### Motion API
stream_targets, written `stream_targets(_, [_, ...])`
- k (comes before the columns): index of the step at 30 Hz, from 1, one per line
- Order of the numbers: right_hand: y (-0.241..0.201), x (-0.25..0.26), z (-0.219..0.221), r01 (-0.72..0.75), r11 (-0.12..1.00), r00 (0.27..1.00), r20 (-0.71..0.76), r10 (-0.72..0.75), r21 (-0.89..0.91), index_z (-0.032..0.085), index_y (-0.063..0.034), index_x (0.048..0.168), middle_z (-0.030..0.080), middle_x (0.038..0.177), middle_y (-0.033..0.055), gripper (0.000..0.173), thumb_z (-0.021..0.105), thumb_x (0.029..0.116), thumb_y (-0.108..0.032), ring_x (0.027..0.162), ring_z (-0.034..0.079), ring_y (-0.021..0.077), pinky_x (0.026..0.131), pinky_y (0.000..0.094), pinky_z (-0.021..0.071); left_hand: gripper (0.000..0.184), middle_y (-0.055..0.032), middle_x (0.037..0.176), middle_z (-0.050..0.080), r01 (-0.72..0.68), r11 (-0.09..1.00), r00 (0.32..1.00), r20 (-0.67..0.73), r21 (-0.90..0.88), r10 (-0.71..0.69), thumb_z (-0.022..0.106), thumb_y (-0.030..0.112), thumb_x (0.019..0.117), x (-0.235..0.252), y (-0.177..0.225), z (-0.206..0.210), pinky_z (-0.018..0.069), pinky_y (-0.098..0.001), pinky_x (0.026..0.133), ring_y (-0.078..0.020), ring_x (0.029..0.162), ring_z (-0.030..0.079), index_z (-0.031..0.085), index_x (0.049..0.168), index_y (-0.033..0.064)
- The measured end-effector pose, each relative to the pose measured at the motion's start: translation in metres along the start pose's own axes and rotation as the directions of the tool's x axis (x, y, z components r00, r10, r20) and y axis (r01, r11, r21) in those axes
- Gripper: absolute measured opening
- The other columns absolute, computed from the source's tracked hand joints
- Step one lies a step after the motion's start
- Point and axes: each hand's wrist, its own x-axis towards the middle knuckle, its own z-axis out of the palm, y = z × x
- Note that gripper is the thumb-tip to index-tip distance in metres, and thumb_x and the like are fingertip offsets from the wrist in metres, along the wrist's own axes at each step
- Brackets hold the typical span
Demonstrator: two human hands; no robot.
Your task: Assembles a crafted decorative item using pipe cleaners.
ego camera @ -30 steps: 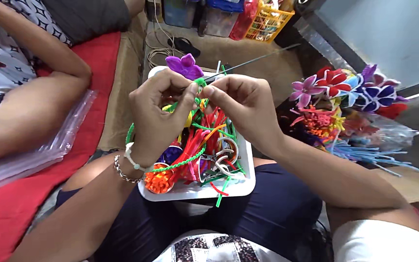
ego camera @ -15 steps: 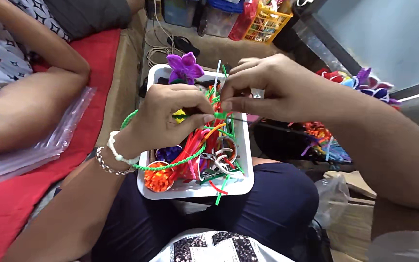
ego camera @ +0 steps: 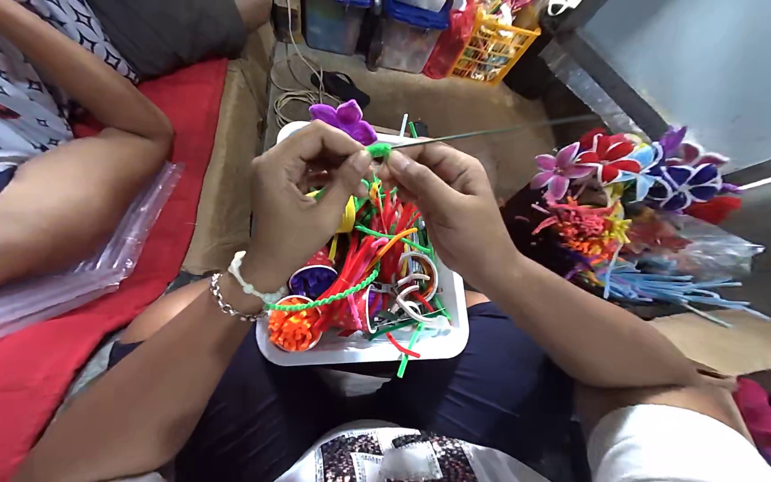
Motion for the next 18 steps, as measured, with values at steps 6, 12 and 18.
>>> stream_targets(6, [-0.008, 0.009, -0.004, 0.2, 0.904, 0.975, -0.015, -0.222, -0.378, 0.071, -0.0034, 0.1, 0.07, 0.085, -0.0006, 0.019, 0.058, 0.1047, -0.015, 0.073, 0.063, 0.002, 0.065, 0.0182, 0.0535, 0.012, -0.0112, 0.091, 0.07, -0.188, 0.908, 0.981, 0.037, 0.374, 0.189, 0.066, 0.007, 0.0973, 0.003, 0.01, -0.008, 0.058, -0.0236, 0.074, -0.0101, 0.081, 0.068, 0.072, 0.097, -0.0029])
stream_targets(12, [-0.036, 0.009, -0.01, 0.372, 0.243, 0.893, 0.274, -0.357, -0.896, 0.069, -0.001, 0.096, 0.06, 0.087, 0.0143, 0.018, 0.057, 0.1014, -0.014, 0.08, 0.061, 0.0302, 0.068, 0.0441, 0.0467, 0.01, -0.0064, 0.088, 0.07, -0.114, 0.936, 0.989, 0.13, 0.334, 0.074, 0.066, 0.008, 0.0968, 0.002, 0.02, -0.007, 0.059, -0.0217, 0.073, -0.006, 0.078, 0.068, 0.072, 0.097, 0.0002])
stream_targets(18, [-0.06, 0.016, -0.024, 0.541, 0.125, 0.831, 0.506, -0.232, -0.831, 0.069, -0.0073, 0.106, 0.055, 0.099, 0.0156, 0.017, 0.055, 0.1032, -0.015, 0.095, 0.057, 0.0352, 0.073, 0.0456, 0.0459, 0.009, -0.0016, 0.087, 0.072, -0.018, 0.998, 0.986, 0.165, 0.068, 0.007, 0.066, 0.007, 0.0968, 0.004, 0.018, -0.013, 0.0611, -0.0212, 0.07, -0.0041, 0.075, 0.069, 0.069, 0.1, -0.0007])
